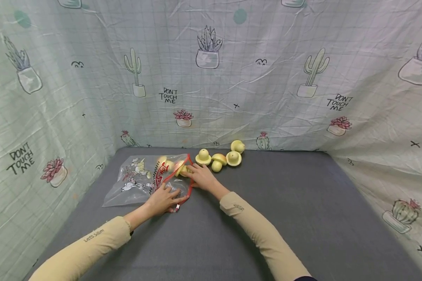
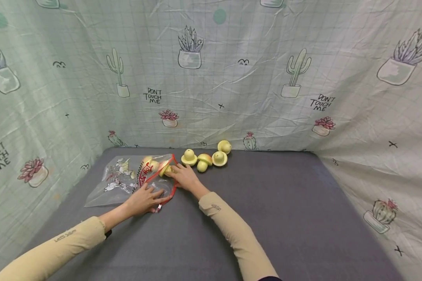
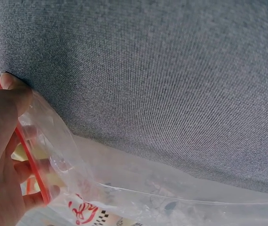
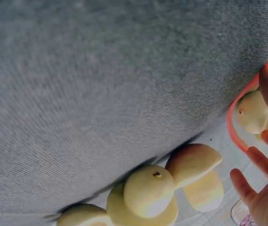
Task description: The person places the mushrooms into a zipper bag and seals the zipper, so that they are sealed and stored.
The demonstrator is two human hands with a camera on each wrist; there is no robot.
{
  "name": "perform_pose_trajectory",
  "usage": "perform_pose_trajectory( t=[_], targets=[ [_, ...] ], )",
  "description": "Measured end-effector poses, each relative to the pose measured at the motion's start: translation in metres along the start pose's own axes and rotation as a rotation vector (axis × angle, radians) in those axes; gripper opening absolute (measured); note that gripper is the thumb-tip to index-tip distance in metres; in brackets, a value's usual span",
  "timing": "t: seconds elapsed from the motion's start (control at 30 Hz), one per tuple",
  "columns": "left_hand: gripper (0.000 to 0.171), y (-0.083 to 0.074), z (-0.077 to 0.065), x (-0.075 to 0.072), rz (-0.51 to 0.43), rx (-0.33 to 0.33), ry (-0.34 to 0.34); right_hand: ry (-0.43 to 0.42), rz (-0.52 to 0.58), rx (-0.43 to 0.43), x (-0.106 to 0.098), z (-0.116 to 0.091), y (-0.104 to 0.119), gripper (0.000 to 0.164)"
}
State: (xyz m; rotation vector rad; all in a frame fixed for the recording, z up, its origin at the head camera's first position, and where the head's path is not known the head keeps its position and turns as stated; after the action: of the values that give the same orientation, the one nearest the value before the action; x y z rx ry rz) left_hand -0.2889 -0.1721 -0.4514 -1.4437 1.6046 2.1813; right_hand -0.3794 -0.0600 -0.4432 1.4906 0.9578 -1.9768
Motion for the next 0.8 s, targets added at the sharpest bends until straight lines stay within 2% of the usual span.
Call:
perform_pose_trajectory(
  t=[0.2, 0.7, 0.8],
  targets=[
    [0.064, 0.0004, -0.0009, 0.0007, -0.017, -0.004, 0.003, 0.005, 0.003, 0.000, -0.0028, 0.0027, 0.0030, 0.065],
    [0.064, -0.0018, -0.0016, -0.0028, 0.038, -0.025, -0.012, 0.044, -0.021, 0.020, 0.0026, 0.0038, 0.0031, 0.063],
    [0.065, -0.0020, -0.0016, -0.0024, 0.047, -0.027, -0.009, 0.030, -0.037, 0.016, 0.0016, 0.0037, 0.0040, 0.064]
  ],
)
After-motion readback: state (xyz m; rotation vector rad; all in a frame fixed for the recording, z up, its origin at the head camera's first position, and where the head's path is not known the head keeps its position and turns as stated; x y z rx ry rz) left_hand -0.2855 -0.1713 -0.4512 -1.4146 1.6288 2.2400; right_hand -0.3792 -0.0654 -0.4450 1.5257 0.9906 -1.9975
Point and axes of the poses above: each hand's wrist, its own z-axis towards the middle knuckle, its own x-axis out of the palm, y = z × x, the point moved 5 cm from there along z, towards the middle knuckle, and after that the axes turned 5 degrees about z, right-handed, at the moved point
